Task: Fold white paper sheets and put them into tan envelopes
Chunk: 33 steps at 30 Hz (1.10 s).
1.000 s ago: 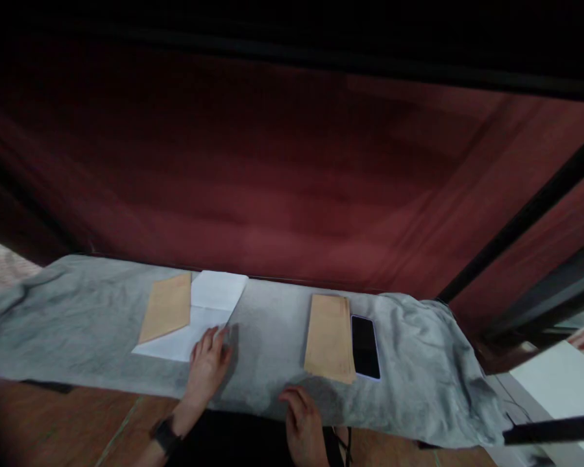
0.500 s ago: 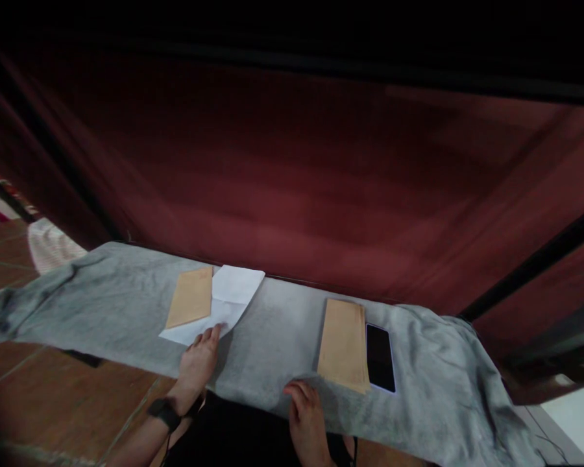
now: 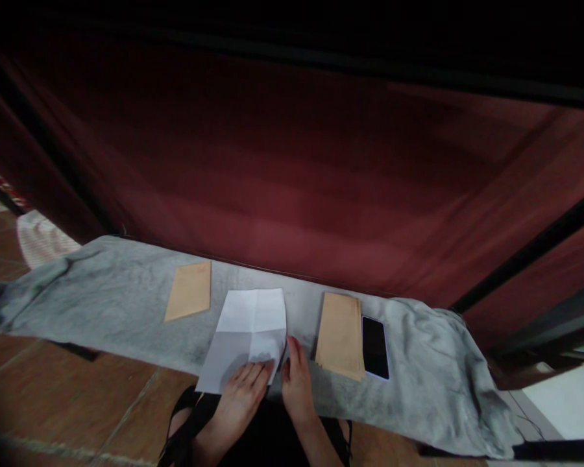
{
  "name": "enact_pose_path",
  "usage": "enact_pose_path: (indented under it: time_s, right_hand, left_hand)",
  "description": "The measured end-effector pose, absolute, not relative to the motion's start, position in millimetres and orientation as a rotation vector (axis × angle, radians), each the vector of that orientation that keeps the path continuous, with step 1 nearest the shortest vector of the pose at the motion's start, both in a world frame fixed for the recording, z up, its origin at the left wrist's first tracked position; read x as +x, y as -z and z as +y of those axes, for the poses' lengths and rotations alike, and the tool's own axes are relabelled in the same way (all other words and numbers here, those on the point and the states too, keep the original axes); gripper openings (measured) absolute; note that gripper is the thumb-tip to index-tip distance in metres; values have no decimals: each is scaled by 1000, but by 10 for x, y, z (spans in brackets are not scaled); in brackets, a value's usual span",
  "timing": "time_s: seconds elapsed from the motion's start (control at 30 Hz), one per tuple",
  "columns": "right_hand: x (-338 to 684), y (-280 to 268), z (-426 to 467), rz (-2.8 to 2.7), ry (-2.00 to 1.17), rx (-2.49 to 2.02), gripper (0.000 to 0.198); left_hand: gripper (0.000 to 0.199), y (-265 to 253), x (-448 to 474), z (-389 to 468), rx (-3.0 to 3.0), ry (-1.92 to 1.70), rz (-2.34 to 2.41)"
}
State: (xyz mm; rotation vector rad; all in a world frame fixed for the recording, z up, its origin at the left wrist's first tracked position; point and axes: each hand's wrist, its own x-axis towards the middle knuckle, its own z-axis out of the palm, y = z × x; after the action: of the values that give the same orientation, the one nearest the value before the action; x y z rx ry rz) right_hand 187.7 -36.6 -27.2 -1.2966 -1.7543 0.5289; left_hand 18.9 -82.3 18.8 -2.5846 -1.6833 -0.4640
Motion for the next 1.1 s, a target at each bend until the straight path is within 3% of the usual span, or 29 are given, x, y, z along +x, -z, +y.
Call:
enact_pose_path:
  time_s: [0.13, 0.33, 0.43, 0.6, 0.73, 0.93, 1.1]
  right_hand:
    - [1918, 221, -328, -2018, -385, -1267, 74]
    - [1863, 109, -172, -2083, -401, -1156, 71]
    - [1877, 33, -115, -2112, -403, -1067, 63]
    - [2011, 78, -209, -2084, -416, -1059, 60]
    - [2094, 174, -361, -2066, -457, -1150, 67]
    - [2095, 159, -353, -2261, -436, -1178, 80]
    - [2082, 89, -114, -2102, -493, -1193, 78]
  left_hand:
    - [45, -99, 147, -917, -2627, 569, -1576]
    - [39, -114, 8, -929, -2584, 636, -1535]
    - [45, -136, -187, -940, -2530, 641, -1565]
    - [73, -116, -683, -983, -2420, 610, -1807]
    - [71, -58, -986, -977, -2328, 737, -2056]
    - [85, -30, -1021, -891, -2534, 615, -1921]
    - [74, -90, -931, -755, -2591, 675, -1859]
